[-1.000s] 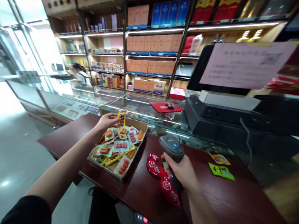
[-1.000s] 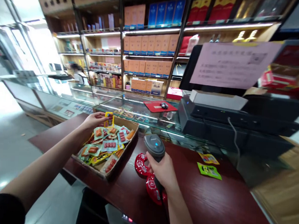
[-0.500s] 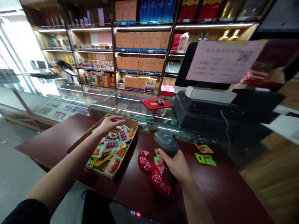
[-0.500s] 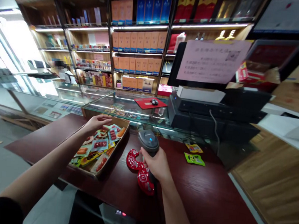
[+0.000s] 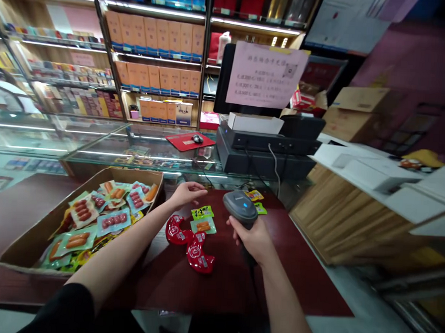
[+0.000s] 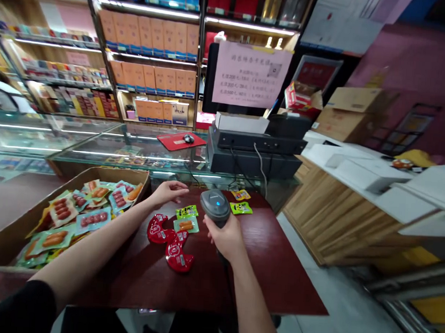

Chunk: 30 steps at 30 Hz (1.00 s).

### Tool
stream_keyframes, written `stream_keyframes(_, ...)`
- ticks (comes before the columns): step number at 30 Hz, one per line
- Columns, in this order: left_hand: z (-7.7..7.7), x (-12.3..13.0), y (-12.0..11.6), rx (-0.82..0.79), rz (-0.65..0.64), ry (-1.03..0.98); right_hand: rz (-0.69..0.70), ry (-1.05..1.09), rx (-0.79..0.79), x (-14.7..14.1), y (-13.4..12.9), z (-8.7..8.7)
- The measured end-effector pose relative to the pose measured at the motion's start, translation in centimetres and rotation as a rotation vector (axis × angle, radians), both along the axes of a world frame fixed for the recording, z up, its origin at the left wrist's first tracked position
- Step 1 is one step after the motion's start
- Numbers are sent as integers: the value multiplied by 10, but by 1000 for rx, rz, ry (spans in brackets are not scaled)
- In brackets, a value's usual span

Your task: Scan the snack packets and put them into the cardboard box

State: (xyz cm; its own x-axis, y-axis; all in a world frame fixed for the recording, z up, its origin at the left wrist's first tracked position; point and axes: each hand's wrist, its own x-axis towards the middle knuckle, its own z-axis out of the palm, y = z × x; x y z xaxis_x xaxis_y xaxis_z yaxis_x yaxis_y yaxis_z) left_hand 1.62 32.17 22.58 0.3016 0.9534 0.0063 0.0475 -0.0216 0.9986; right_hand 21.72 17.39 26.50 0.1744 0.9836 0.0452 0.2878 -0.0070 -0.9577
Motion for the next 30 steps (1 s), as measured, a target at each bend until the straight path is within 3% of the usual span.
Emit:
stream_keyframes(6,-37,-1,3,31,52,273,-24,5,-13,4,-3,-15)
stream_keyframes(13,-44,-11,1,186,-67,791,-7,-15,-5,-3,-5,-39)
stream_keyframes(18,-50,-4,0,155,-81,893,-2,-43,-9,-5,-3,-48)
stream_keyframes(21,-54,-2,4,148,-54,812,6,-58,-1,-4,-3,-49)
stream_keyframes(24,-52,-3,9,126,13,587,7,-70,-5,-4,-4,-48)
stream_keyframes(30,-22,-14,11,-88,33,-42,34,-116,5,-10,0,-40)
